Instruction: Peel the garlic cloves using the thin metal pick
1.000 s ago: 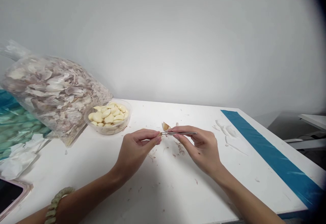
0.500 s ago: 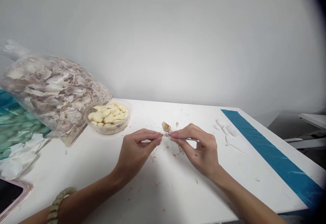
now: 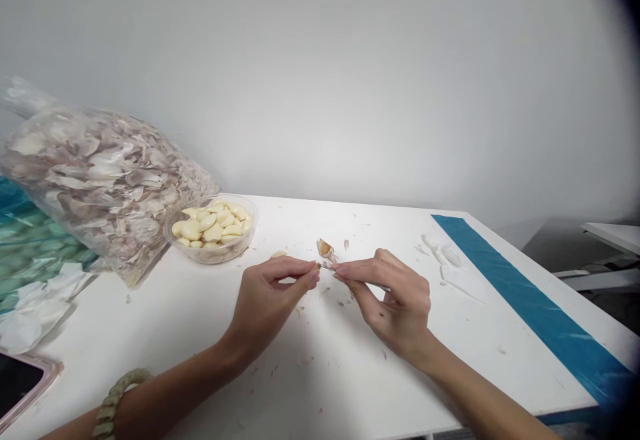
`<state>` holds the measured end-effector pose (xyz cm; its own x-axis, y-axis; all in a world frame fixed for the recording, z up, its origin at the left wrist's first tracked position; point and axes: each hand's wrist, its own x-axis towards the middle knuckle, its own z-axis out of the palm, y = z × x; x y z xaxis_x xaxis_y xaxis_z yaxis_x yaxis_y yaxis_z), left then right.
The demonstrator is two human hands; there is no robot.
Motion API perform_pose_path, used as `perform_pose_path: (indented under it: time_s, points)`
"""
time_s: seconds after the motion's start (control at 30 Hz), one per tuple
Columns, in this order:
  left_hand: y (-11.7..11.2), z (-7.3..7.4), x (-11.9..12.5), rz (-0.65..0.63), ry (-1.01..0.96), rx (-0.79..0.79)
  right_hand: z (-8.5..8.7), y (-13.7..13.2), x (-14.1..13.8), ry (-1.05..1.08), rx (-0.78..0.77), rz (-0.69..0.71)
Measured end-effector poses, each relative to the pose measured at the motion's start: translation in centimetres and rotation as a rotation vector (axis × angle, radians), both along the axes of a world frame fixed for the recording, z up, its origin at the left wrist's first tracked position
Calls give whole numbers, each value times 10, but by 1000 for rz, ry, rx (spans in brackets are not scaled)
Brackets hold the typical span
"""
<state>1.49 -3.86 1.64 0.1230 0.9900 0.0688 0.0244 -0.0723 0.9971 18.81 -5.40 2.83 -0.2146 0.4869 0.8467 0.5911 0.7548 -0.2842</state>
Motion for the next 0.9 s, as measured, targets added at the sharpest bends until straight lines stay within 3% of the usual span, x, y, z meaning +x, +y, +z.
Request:
perform_pose_path:
  time_s: [0.37,0.73,0.9]
  points:
    - [-1,6,3,20,-140,-258,-5,-1,1,-176,139,-40]
    - [0,4,1,28,-148,-259,-3,-4,-3,-302,277,-36]
    - [1,4,0,-35,-216,-294,-1,-4,-3,-281,292,-54]
